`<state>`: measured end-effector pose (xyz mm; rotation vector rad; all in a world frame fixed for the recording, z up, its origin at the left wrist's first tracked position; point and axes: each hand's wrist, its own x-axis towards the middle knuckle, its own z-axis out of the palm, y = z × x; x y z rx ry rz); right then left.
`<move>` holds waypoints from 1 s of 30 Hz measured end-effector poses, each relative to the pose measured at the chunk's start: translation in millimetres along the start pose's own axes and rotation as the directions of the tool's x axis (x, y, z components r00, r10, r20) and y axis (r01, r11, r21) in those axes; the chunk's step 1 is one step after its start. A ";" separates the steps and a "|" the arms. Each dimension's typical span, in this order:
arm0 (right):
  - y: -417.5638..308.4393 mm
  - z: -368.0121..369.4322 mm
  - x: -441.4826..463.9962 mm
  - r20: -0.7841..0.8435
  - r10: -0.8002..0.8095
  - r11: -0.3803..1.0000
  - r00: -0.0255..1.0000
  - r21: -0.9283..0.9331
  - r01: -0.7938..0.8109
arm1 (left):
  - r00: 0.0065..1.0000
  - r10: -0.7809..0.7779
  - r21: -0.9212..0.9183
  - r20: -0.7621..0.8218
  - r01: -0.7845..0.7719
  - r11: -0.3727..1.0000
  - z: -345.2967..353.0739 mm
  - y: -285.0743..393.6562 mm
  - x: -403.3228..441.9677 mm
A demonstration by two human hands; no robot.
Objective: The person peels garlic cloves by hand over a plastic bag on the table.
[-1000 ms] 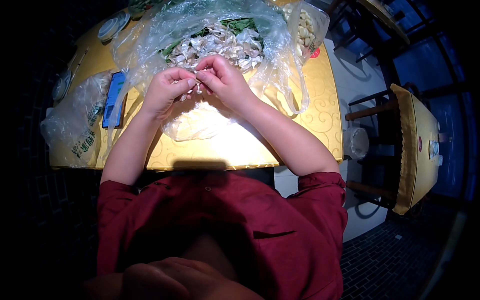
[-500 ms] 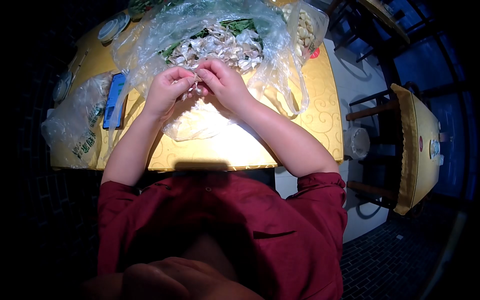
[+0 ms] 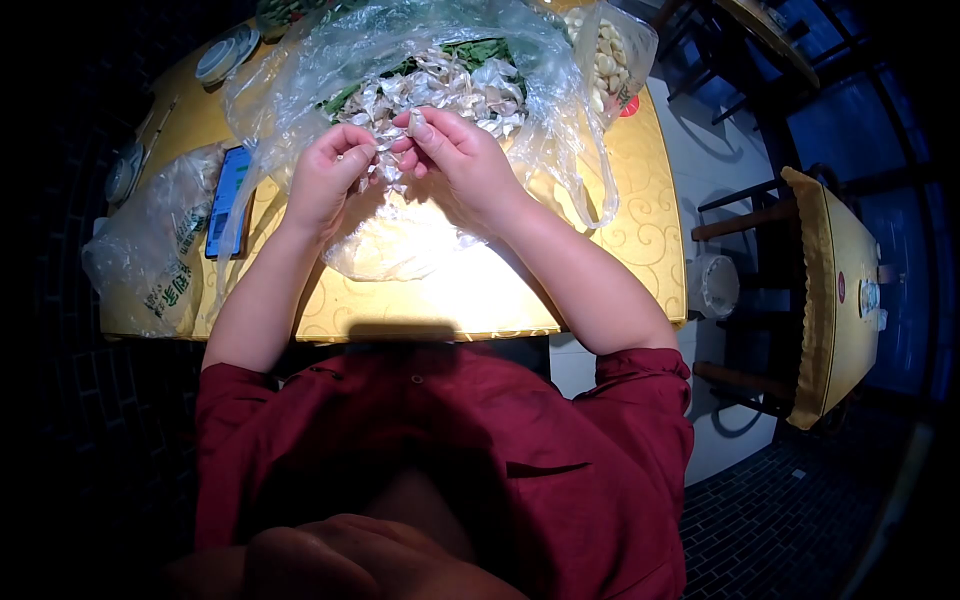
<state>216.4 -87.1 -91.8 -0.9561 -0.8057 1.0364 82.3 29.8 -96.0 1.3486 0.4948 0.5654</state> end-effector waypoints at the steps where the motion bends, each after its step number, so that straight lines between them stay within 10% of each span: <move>1: -1.2 -2.2 0.4 0.007 0.012 1.000 1.000 0.028 -0.012 | 1.000 0.018 0.018 -0.019 -0.018 1.000 0.6 1.4 -0.6; 11: -6.1 -1.2 -0.4 0.080 0.149 0.975 0.986 0.157 -0.160 | 0.956 0.293 0.582 -0.018 -0.228 0.781 -8.2 -4.0 5.6; 23: 9.2 0.7 -1.6 0.105 0.151 0.982 0.983 -0.131 -0.137 | 0.936 0.339 0.438 0.089 -0.343 0.831 -3.7 1.3 0.0; 30: 9.6 -2.2 -1.2 0.088 0.117 0.974 0.989 -0.202 -0.097 | 0.994 0.101 0.176 0.036 -0.106 0.979 2.7 10.4 -5.7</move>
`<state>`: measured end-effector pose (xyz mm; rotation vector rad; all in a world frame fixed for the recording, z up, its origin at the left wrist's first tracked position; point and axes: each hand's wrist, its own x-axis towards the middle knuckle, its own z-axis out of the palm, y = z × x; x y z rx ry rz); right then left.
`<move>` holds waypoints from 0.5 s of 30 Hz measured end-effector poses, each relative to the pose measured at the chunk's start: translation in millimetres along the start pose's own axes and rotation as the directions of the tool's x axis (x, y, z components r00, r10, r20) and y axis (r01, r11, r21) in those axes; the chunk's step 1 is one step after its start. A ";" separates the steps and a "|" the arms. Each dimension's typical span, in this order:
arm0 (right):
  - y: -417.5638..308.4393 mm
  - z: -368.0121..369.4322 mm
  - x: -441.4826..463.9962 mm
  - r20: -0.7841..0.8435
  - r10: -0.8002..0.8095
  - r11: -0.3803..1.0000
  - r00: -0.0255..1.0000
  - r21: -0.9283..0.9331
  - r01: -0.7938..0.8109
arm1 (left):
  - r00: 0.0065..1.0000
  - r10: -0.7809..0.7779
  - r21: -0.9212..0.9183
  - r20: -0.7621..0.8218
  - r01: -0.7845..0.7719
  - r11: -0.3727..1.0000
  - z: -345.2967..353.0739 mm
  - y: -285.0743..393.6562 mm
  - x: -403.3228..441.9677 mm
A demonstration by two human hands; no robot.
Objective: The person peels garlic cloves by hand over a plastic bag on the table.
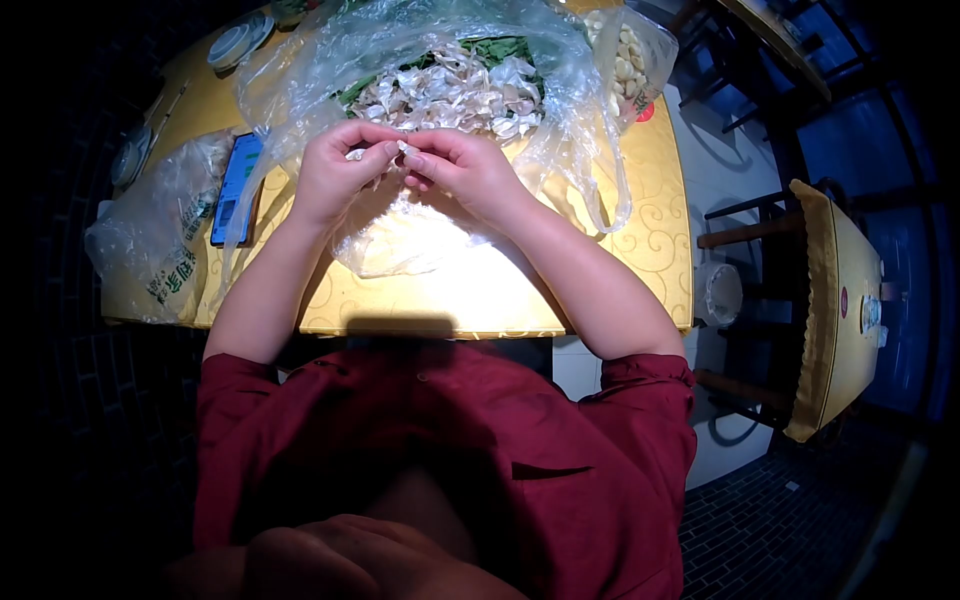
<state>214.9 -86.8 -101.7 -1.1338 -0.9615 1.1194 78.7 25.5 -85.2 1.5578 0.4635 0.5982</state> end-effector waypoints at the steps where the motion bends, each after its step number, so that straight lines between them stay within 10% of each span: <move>1: 0.1 1.2 -0.6 -0.006 -0.002 1.000 1.000 0.001 0.002 | 1.000 -0.019 -0.020 0.001 0.019 1.000 0.5 0.4 -0.4; 15: 0.6 5.5 -0.1 -0.026 0.021 1.000 0.999 -0.003 -0.021 | 0.996 -0.093 -0.041 0.005 0.093 0.995 -0.6 -3.4 0.8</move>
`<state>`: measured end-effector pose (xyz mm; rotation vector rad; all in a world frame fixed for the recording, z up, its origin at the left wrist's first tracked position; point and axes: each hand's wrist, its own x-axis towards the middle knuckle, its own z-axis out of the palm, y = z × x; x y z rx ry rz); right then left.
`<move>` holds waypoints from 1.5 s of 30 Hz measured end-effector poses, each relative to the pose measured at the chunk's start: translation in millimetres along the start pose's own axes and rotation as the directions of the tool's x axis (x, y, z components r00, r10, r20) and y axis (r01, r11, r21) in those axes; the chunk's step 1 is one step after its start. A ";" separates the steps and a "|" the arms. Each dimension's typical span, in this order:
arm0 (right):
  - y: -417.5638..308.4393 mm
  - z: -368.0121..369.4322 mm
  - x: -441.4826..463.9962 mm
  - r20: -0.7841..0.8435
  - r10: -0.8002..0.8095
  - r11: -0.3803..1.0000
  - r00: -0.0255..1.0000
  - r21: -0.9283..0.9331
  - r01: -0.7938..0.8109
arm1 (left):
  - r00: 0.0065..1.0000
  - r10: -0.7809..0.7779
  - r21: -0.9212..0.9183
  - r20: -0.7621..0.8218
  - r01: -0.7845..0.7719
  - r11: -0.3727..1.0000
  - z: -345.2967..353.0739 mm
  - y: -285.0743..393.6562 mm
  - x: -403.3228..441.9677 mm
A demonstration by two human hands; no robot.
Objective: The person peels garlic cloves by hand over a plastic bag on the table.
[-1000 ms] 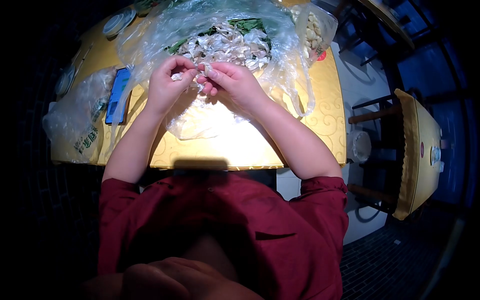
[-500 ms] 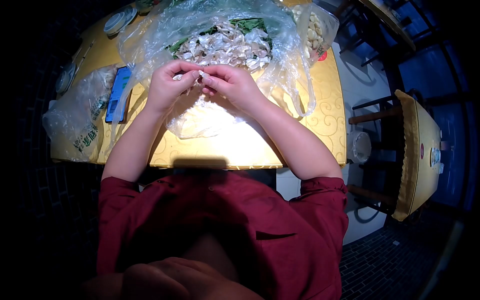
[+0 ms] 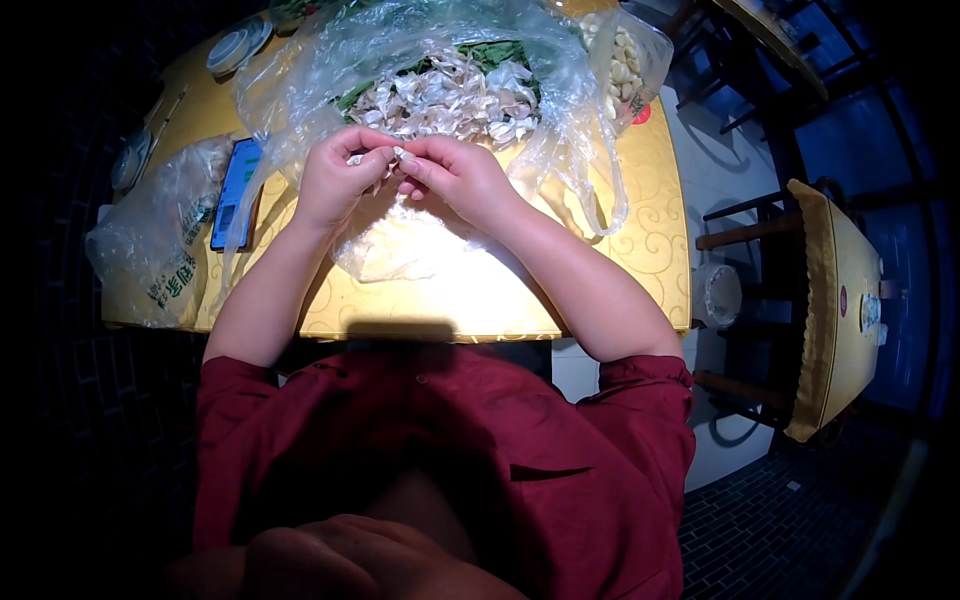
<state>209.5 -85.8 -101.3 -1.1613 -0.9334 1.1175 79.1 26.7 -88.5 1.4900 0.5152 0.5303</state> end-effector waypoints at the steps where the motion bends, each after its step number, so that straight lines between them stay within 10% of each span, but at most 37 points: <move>1: 0.2 0.7 0.0 -0.004 -0.011 1.000 1.000 0.019 0.011 | 1.000 0.007 0.014 -0.003 -0.007 1.000 -0.3 -1.7 0.5; 45: 1.8 -1.6 1.2 -0.134 -0.102 0.973 0.986 -0.221 0.071 | 0.997 -0.059 0.012 0.058 0.058 0.998 0.5 -7.4 3.6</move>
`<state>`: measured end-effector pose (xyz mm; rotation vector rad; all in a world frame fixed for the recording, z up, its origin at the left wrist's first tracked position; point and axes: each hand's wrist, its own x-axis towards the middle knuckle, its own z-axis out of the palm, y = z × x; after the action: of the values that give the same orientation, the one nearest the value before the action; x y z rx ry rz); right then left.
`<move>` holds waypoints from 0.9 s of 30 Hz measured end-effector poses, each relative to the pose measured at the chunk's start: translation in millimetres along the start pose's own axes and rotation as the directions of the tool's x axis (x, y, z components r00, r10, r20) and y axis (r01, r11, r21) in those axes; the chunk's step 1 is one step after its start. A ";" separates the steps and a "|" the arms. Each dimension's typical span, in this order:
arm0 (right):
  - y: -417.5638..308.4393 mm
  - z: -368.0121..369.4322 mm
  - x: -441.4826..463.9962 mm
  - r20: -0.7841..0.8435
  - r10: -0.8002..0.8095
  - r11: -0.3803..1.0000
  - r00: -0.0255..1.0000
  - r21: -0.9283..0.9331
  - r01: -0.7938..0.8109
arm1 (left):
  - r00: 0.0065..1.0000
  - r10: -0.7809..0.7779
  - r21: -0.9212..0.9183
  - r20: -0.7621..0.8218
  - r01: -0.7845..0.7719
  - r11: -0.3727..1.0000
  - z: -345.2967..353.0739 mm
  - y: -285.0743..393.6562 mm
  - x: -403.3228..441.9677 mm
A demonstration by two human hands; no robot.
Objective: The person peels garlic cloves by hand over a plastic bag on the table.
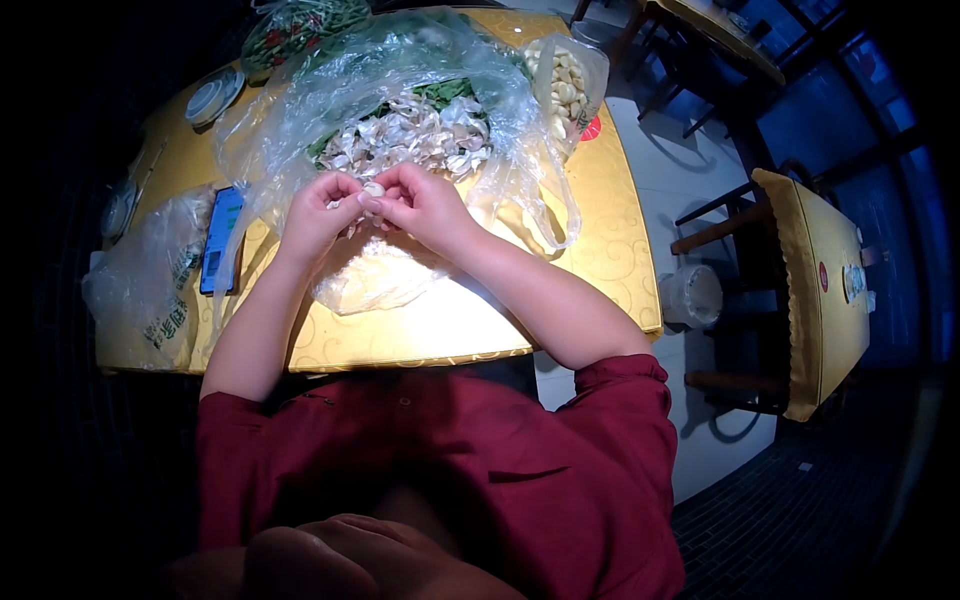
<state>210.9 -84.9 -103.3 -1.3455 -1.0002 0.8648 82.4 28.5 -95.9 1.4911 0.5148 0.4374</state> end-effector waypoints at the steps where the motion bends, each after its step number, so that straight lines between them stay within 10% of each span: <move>1: -0.5 -0.5 -0.4 -0.006 -0.018 1.000 1.000 -0.004 0.018 | 1.000 0.013 0.000 0.025 -0.013 1.000 -0.8 0.2 0.2; 7: -11.0 -7.7 1.6 -0.151 -0.106 0.931 0.983 0.333 0.152 | 0.993 0.080 0.103 -0.090 -0.070 0.992 -4.2 1.7 1.6; 27: -7.5 0.3 -1.7 0.069 0.065 0.990 0.995 0.118 -0.073 | 0.982 0.168 0.172 -0.088 -0.151 0.973 1.6 6.9 -6.1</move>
<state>209.6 -86.8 -95.9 -1.2623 -0.9407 1.0111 78.5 24.0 -88.6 1.6828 0.5234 0.6121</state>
